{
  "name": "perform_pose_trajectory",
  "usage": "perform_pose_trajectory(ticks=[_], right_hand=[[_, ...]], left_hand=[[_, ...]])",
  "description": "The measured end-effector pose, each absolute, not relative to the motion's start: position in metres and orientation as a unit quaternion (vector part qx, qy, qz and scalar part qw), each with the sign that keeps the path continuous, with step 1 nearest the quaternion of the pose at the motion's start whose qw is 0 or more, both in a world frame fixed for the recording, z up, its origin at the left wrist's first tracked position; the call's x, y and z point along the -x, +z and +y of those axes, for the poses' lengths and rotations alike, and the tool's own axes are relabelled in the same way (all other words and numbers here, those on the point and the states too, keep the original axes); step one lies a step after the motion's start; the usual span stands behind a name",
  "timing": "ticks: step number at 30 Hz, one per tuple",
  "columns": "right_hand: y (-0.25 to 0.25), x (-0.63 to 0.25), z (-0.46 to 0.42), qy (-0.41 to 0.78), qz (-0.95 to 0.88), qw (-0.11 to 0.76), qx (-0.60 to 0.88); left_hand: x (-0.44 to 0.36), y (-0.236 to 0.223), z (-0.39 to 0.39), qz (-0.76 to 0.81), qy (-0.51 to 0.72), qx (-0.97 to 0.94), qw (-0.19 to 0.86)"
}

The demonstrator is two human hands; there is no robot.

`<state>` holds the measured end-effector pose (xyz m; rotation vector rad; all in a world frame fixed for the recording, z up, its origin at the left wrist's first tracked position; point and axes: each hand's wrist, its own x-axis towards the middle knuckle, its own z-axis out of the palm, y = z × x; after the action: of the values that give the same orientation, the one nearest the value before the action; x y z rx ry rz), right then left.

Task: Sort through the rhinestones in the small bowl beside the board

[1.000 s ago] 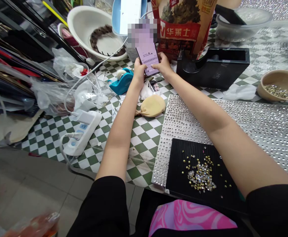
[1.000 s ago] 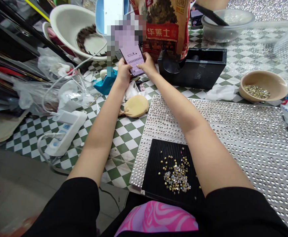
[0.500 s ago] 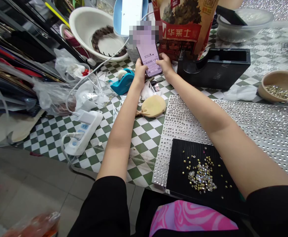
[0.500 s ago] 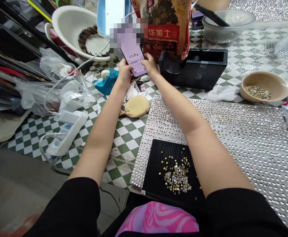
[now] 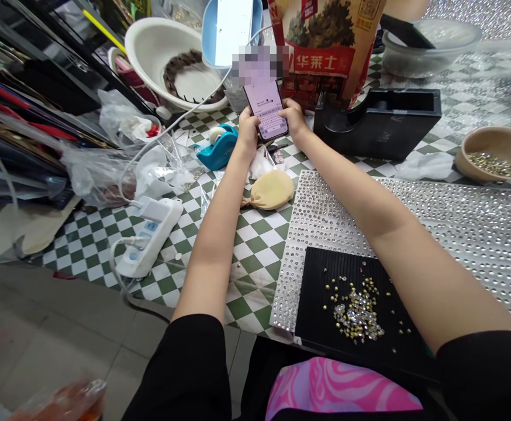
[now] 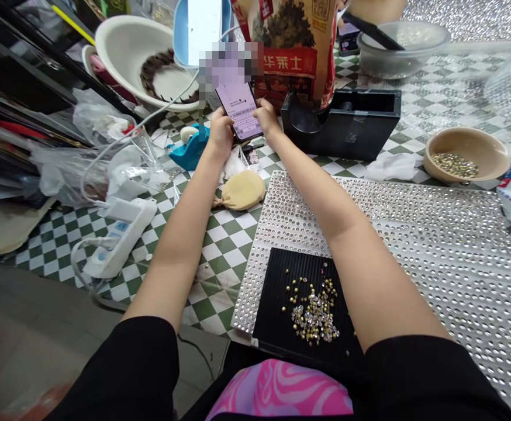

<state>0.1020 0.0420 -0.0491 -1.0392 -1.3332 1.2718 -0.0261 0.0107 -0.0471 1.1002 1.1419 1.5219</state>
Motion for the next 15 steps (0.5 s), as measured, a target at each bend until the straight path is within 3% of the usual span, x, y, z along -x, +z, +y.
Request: perform_pose_trajectory(ticks=[15], right_hand=[[-0.0529,-0.0988,0.0392,0.507,-0.554,0.501,0.43]], left_hand=[[0.026,-0.0483,0.0056,0.459,0.61,-0.477,0.435]])
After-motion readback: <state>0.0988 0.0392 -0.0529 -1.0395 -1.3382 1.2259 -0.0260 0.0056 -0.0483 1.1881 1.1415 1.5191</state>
